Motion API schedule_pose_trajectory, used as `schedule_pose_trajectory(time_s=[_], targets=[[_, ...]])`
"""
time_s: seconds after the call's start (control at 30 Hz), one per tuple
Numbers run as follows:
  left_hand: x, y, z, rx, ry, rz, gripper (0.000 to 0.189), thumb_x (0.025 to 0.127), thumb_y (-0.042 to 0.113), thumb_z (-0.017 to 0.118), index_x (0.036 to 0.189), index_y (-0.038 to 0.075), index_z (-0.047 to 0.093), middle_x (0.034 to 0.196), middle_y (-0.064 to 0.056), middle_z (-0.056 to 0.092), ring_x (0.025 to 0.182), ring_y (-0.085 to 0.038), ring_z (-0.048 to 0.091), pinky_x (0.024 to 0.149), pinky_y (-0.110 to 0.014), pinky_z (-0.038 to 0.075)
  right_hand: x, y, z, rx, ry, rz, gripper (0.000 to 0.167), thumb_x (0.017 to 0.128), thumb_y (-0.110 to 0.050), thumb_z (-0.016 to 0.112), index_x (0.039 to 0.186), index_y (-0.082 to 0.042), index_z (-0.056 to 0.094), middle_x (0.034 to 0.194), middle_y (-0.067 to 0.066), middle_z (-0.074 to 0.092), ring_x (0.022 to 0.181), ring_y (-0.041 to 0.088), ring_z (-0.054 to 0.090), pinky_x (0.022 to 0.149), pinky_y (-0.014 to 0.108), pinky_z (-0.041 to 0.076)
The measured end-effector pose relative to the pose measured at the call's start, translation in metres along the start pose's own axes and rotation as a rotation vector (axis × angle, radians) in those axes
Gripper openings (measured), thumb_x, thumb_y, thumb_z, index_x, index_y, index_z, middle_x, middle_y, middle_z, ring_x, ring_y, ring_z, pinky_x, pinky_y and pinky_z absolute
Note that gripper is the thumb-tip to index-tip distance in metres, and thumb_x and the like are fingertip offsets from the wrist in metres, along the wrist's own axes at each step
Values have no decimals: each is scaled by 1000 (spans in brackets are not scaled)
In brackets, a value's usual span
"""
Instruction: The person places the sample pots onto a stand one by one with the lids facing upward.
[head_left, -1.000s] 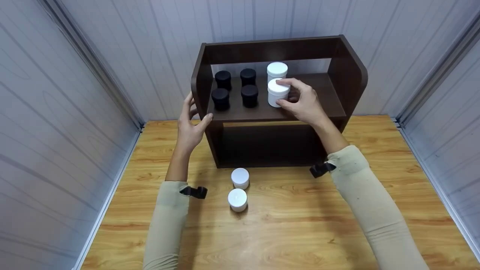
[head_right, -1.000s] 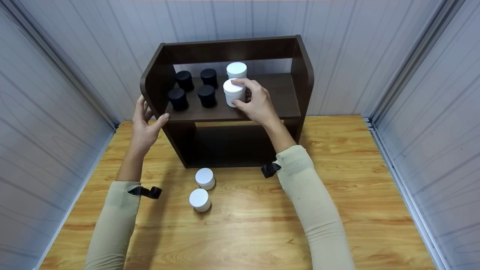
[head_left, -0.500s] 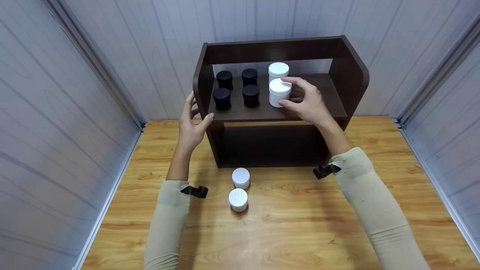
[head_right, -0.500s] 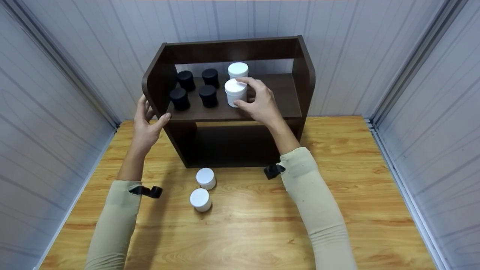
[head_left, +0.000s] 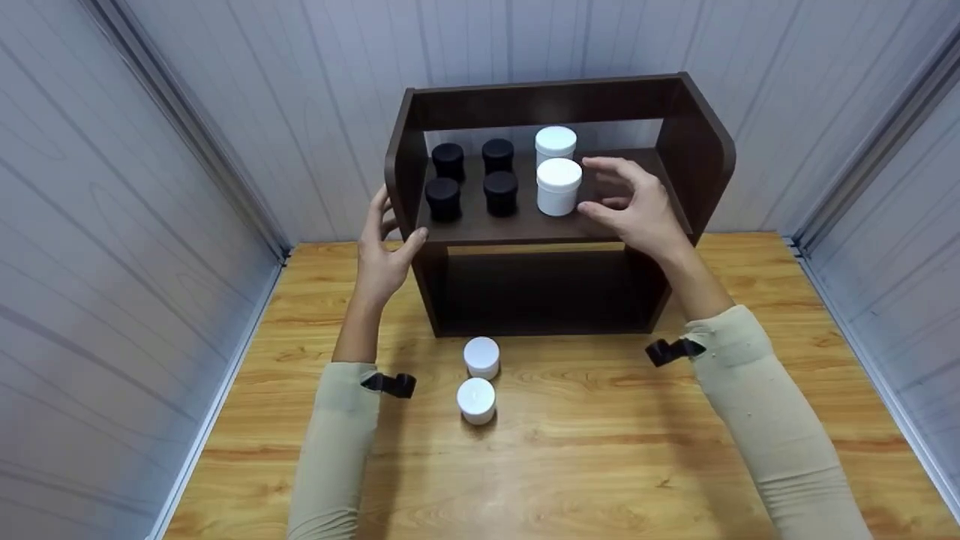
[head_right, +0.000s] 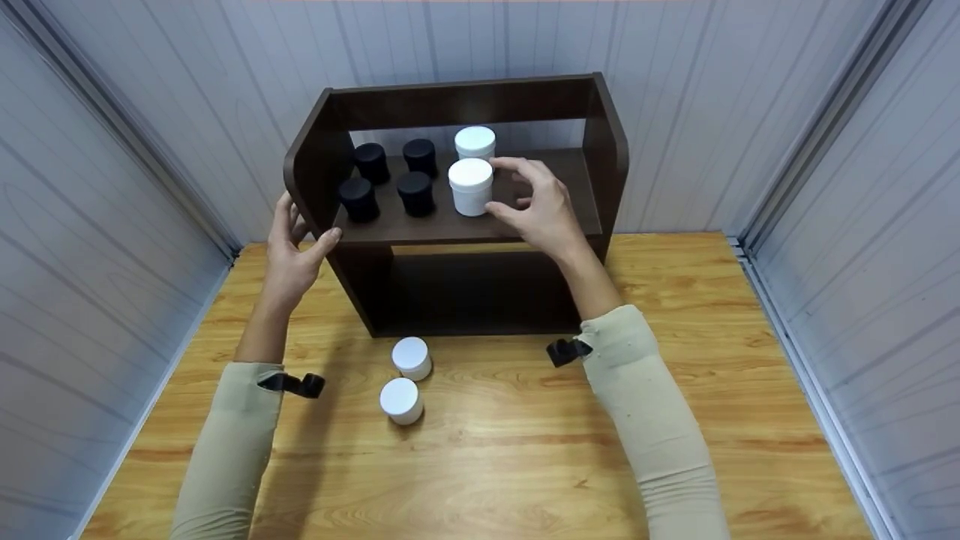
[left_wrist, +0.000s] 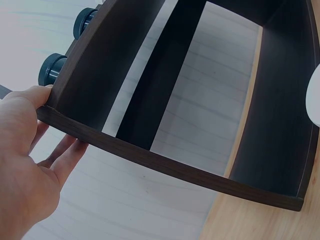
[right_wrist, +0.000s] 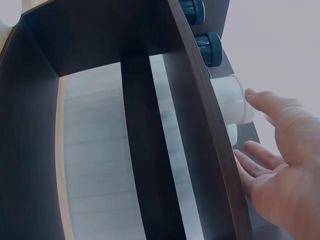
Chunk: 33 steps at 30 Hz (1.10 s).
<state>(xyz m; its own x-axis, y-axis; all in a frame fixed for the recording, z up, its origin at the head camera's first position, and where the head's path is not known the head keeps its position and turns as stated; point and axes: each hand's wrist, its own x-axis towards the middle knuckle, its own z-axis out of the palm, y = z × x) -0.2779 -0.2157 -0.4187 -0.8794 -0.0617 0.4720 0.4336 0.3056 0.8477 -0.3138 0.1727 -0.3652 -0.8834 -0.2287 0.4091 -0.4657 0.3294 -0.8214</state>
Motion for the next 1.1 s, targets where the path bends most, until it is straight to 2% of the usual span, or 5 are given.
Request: schedule_pose_trajectory(time_s=[0.27, 0.43, 0.63, 0.93, 1.1], targets=[[0, 0, 0, 13, 3, -7, 80, 104, 7, 77, 175, 10, 38, 170, -20, 50, 138, -44, 65, 112, -54, 56, -12, 2, -11, -7, 25, -11, 59, 97, -3, 87, 153, -5, 68, 158, 13, 64, 147, 32, 62, 100, 18, 58], [0, 0, 0, 0, 7, -2, 80, 104, 6, 77, 174, 9, 38, 168, -22, 51, 138, -46, 65, 118, -59, 52, -21, -1, -12, 1, 37, -26, 60, 96, 1, 87, 152, -3, 68, 157, 14, 66, 144, 35, 63, 98, 15, 59], [0, 1, 0, -4, 1, -9, 81, 104, 7, 78, 174, 10, 38, 169, -21, 50, 139, -44, 64, 113, -56, 56, -36, -7, -12, 4, 59, -50, 58, 94, 3, 88, 149, -2, 71, 152, 14, 68, 138, 34, 64, 98, 15, 59], [-1, 0, -1, 4, -4, 5, 82, 104, 8, 78, 175, 7, 36, 170, -23, 48, 139, -46, 65, 110, -54, 57, -62, -5, -5, 35, 11, -87, 57, 92, 8, 87, 146, 3, 71, 148, 7, 68, 137, 25, 65, 100, 17, 61], [1, -1, 0, 8, -5, 2, 81, 105, 10, 77, 175, 7, 36, 171, -23, 48, 139, -45, 65, 108, -54, 58, -77, -2, 0, 30, -17, -90, 57, 91, 8, 89, 146, 1, 72, 149, 15, 68, 135, 11, 66, 101, 16, 60]])
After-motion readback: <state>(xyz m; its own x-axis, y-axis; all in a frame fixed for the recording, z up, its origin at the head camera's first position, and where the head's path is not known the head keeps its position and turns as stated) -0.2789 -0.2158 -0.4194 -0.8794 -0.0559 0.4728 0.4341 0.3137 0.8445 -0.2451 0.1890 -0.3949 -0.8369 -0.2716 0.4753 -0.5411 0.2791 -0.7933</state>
